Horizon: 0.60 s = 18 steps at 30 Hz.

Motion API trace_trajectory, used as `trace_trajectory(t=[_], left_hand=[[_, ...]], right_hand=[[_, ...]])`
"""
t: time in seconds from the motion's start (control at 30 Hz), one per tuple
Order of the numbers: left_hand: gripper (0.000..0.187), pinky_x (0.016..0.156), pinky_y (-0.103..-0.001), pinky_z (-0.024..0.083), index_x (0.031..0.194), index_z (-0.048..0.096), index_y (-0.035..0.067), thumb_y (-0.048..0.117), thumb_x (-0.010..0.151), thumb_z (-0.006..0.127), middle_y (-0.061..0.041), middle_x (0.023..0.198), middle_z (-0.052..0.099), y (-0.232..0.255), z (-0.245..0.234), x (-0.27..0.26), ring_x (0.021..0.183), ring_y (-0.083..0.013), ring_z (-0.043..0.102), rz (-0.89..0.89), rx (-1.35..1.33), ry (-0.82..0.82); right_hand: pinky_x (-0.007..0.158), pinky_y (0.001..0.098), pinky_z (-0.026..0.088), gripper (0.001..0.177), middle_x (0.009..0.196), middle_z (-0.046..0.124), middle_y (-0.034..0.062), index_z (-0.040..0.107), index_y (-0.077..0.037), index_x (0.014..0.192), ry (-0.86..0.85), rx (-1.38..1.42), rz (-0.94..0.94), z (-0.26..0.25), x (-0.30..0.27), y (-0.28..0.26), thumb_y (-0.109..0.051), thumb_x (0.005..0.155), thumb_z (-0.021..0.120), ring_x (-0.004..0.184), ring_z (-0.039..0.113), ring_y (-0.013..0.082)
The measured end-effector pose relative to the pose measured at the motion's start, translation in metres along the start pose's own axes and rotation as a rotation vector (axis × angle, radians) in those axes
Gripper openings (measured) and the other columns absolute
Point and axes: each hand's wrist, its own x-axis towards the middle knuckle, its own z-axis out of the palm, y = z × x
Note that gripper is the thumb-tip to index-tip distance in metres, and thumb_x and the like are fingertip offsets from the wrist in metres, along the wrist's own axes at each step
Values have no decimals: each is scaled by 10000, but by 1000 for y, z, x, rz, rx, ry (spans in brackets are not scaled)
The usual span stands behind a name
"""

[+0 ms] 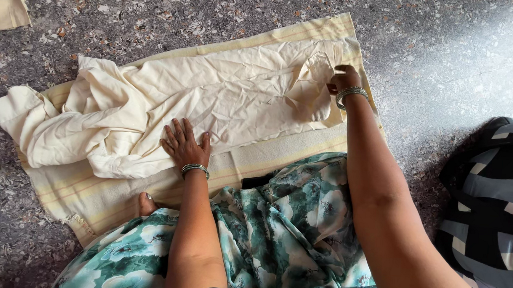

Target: The person folds a light-colored shirt on a cloth mat on the floor and then places it into a black and white patterned bag.

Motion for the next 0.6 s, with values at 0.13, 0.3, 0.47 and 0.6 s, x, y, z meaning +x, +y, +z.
trace_trajectory(t=[0.13, 0.3, 0.47, 0.6], left_hand=[[789, 1243, -607, 34, 1632, 329, 145, 577, 988, 478, -126, 1725, 178, -2, 4, 1, 1583, -364, 80, 17, 18, 38], [796, 1243, -606, 32, 1633, 332, 142, 572, 983, 496, -122, 1726, 185, -2, 7, 0, 1585, -362, 82, 12, -2, 44], [790, 1245, -602, 28, 1621, 349, 143, 582, 982, 501, -124, 1719, 191, -4, 8, 1, 1585, -359, 82, 15, -21, 51], [782, 1250, -597, 26, 1624, 365, 143, 575, 988, 508, -120, 1727, 195, -5, 10, -1, 1592, -354, 84, 25, -8, 75]], right_hand=[[744, 363, 650, 492, 1215, 647, 110, 535, -112, 1324, 35, 318, -108, 3, -6, -7, 63, 874, 626, 891, 719, 221], [903, 285, 603, 587, 1368, 703, 118, 659, -124, 1312, -79, -27, -542, 1, -13, -2, 198, 838, 532, 1177, 684, 171], [1041, 316, 603, 728, 1561, 623, 60, 812, -288, 1219, -263, -839, -437, -23, -54, -18, 220, 789, 515, 1352, 623, 213], [1170, 474, 362, 831, 1668, 225, 137, 584, -308, 1417, -349, -1090, -262, -14, -100, -34, -55, 699, 917, 1533, 228, 361]])
